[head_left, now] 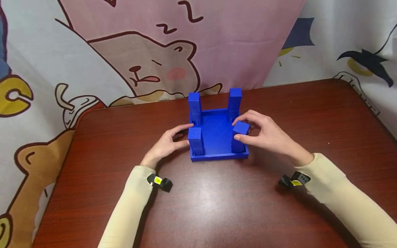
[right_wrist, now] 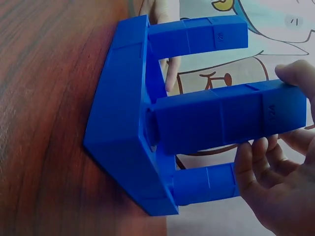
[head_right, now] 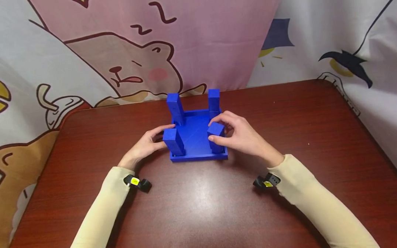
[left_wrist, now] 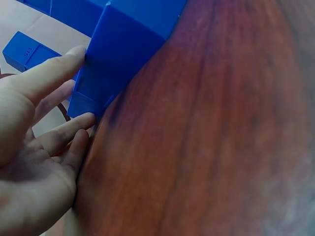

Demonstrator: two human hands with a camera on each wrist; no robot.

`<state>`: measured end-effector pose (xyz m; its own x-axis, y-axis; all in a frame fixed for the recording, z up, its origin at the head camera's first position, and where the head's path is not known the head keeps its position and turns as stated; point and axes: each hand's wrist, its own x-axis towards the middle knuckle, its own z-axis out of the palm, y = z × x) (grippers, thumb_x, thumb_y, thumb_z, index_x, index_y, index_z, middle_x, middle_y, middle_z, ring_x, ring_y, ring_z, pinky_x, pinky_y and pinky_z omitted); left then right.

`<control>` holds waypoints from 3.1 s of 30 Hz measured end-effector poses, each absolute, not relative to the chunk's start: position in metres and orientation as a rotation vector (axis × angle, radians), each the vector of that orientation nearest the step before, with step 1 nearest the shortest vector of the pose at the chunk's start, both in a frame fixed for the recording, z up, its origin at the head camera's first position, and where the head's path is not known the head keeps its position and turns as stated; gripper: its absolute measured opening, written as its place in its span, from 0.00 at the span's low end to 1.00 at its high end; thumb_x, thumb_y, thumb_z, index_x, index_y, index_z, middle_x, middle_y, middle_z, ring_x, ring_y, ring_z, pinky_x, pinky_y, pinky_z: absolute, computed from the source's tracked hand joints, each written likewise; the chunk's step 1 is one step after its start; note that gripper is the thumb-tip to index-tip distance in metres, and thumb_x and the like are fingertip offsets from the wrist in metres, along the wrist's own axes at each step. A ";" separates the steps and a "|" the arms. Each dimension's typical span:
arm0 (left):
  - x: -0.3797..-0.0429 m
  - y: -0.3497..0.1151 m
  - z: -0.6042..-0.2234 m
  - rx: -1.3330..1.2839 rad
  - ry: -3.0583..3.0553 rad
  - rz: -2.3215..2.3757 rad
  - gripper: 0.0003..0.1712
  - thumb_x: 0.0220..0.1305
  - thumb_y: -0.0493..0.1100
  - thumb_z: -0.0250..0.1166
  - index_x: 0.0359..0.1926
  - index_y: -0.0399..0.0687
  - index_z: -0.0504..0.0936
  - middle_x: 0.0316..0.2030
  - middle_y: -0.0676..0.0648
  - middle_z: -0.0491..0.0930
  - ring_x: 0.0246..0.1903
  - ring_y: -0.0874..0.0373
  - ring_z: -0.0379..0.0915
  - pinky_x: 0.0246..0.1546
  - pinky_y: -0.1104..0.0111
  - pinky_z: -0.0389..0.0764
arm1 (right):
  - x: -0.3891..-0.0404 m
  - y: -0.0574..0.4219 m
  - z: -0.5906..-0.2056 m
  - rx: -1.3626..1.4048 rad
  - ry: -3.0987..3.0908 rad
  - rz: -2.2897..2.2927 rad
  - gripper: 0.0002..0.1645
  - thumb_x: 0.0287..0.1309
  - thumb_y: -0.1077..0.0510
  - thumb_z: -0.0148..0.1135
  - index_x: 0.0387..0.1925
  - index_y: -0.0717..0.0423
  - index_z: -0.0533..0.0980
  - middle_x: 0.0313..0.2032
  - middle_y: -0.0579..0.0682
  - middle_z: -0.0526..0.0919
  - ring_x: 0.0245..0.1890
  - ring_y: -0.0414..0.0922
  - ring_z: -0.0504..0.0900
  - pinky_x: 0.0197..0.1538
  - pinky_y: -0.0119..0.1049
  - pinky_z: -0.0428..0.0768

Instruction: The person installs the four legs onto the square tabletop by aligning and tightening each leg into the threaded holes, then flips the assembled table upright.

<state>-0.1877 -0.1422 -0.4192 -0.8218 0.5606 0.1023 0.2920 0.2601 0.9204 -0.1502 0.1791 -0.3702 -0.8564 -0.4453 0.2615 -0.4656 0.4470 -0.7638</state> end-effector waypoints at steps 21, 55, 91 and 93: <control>-0.187 -0.142 -0.418 0.797 2.290 1.576 0.30 0.60 0.28 0.65 0.63 0.27 0.68 0.61 0.32 0.69 0.62 0.41 0.63 0.62 0.49 0.62 | -0.184 0.213 -0.320 1.425 -2.932 1.368 0.22 0.61 0.60 0.65 0.57 0.47 0.74 0.53 0.41 0.78 0.55 0.41 0.75 0.56 0.39 0.74; -0.187 -0.142 -0.418 0.779 2.289 1.564 0.30 0.61 0.29 0.65 0.64 0.28 0.68 0.62 0.33 0.69 0.63 0.42 0.63 0.63 0.50 0.62 | -0.140 0.174 -0.342 0.659 -2.731 0.907 0.12 0.56 0.51 0.68 0.28 0.54 0.76 0.20 0.44 0.74 0.21 0.40 0.72 0.25 0.36 0.70; -0.187 -0.144 -0.418 0.787 2.302 1.549 0.30 0.61 0.30 0.65 0.64 0.30 0.69 0.62 0.34 0.69 0.63 0.42 0.63 0.62 0.50 0.62 | -0.165 0.200 -0.360 1.036 -2.732 1.425 0.22 0.52 0.63 0.73 0.48 0.55 0.75 0.44 0.46 0.79 0.40 0.44 0.77 0.43 0.34 0.78; -0.188 -0.144 -0.418 0.788 2.302 1.549 0.30 0.61 0.30 0.65 0.64 0.30 0.69 0.62 0.34 0.70 0.62 0.42 0.63 0.62 0.50 0.62 | -0.161 0.197 -0.364 0.981 -2.710 1.386 0.22 0.52 0.63 0.72 0.48 0.56 0.75 0.43 0.46 0.79 0.37 0.44 0.77 0.40 0.35 0.77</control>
